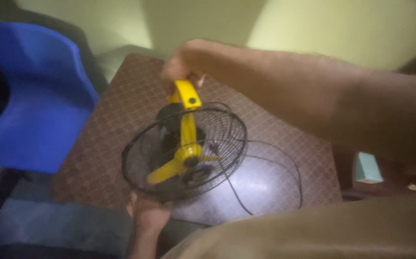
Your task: The person assembles a small yellow and black table fan on a brown table. They attach the front grille, align the base, and secure the rear cover, then wrap the power cord around the handle.
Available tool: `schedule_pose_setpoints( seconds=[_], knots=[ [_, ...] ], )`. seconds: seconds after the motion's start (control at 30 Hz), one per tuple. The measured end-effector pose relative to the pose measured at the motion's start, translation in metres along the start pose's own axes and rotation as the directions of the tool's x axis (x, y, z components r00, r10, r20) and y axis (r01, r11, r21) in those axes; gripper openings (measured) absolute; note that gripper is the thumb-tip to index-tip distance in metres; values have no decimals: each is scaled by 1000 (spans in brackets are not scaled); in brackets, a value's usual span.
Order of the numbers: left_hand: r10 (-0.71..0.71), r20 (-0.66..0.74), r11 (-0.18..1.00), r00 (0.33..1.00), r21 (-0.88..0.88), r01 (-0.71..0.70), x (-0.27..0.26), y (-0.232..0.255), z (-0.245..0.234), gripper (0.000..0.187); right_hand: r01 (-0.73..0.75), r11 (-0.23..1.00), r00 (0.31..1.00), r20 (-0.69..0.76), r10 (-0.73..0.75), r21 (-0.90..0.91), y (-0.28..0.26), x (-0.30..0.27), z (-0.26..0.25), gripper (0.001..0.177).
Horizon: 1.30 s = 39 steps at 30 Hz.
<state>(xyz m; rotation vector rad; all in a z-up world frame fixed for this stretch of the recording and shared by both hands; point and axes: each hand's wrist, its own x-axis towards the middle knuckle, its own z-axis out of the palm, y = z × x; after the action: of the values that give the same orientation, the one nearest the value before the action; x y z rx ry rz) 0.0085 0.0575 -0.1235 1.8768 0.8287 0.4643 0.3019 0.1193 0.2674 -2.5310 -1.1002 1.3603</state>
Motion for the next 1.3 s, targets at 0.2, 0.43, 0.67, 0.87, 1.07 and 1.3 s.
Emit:
schedule_pose_setpoints(
  seconds=[0.2, 0.43, 0.67, 0.87, 1.07, 1.3],
  knots=[
    [29, -94, 977, 995, -208, -48, 31, 35, 11, 58, -62, 998, 994, 85, 62, -1, 0, 22, -9, 30],
    [4, -215, 954, 977, -291, -68, 49, 92, 1, 65, -97, 995, 962, 256, 96, -8, 10, 64, -1, 20],
    [-126, -17, 947, 992, -301, 115, 39, 47, 9, 72, -195, 981, 939, 289, 187, -3, -9, 62, -7, 18],
    [-160, -24, 938, 987, -316, 144, 64, 45, 5, 78, -145, 989, 961, 243, 132, 34, -4, 55, -1, 33],
    [-147, 37, 937, 988, -315, 151, 65, 52, 8, 85, -105, 972, 985, 157, 73, 208, 26, 43, 12, 50],
    [-177, 94, 937, 980, -287, 197, 46, 46, -16, 93, 86, 864, 993, 23, -113, 496, 38, 21, 24, 69]
  ],
)
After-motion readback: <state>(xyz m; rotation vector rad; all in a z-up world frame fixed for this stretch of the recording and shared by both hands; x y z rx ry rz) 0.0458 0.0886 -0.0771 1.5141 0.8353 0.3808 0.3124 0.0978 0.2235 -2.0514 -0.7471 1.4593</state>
